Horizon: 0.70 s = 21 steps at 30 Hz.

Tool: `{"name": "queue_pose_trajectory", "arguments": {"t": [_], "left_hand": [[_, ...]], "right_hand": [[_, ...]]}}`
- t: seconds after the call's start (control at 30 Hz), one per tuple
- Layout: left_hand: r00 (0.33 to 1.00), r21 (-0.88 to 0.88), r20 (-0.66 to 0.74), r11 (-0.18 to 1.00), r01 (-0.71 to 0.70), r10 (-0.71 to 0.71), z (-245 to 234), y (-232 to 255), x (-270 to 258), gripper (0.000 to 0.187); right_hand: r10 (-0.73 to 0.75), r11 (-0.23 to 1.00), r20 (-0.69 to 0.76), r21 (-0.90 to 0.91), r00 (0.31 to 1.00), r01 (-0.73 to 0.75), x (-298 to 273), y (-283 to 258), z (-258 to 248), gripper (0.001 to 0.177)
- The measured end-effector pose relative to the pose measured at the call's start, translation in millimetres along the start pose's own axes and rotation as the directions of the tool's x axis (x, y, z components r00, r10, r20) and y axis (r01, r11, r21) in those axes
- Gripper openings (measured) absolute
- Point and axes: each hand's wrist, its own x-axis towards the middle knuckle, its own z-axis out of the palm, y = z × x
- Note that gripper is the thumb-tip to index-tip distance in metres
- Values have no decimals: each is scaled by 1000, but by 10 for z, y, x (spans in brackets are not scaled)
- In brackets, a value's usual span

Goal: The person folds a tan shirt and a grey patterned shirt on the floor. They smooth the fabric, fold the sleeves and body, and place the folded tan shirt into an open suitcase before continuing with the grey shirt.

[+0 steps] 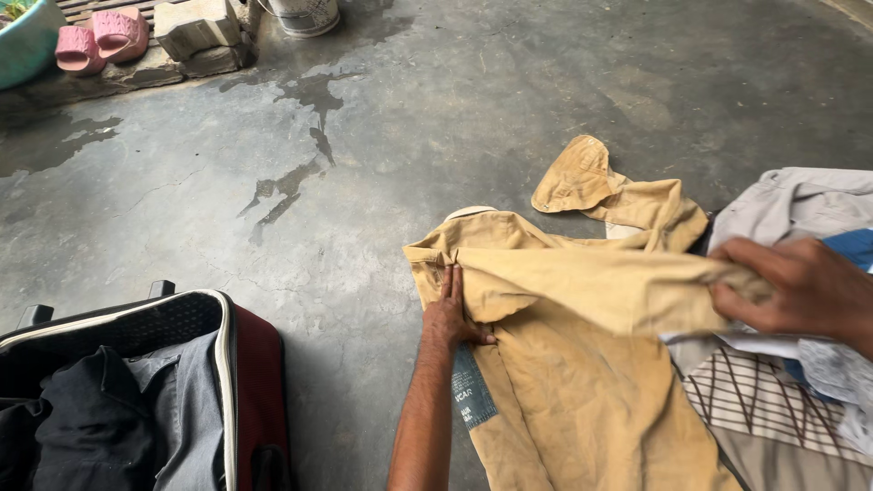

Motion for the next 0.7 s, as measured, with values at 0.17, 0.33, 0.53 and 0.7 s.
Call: {"name": "queue_pose_trajectory", "arguments": {"t": [0.17,0.33,0.53,0.7], "left_hand": [[998,-102,-70,995,-3,-4,-195,106,-221,180],[977,-8,-211,999,-45,42,-404,305,-254,131],[841,450,-299,844,-293,452,-209,89,74,69],[776,339,-348,842,-420,527,-257,62,118,57]], "right_hand": [[393,344,713,472,581,-811,-624,-1050,-210,66],[185,409,514,734,837,-541,-724,-1901,-97,78],[258,-307,773,635,580,-709,-544,-2009,-229,68],[283,-565,626,721,727,-400,-866,-2060,250,66]]}}
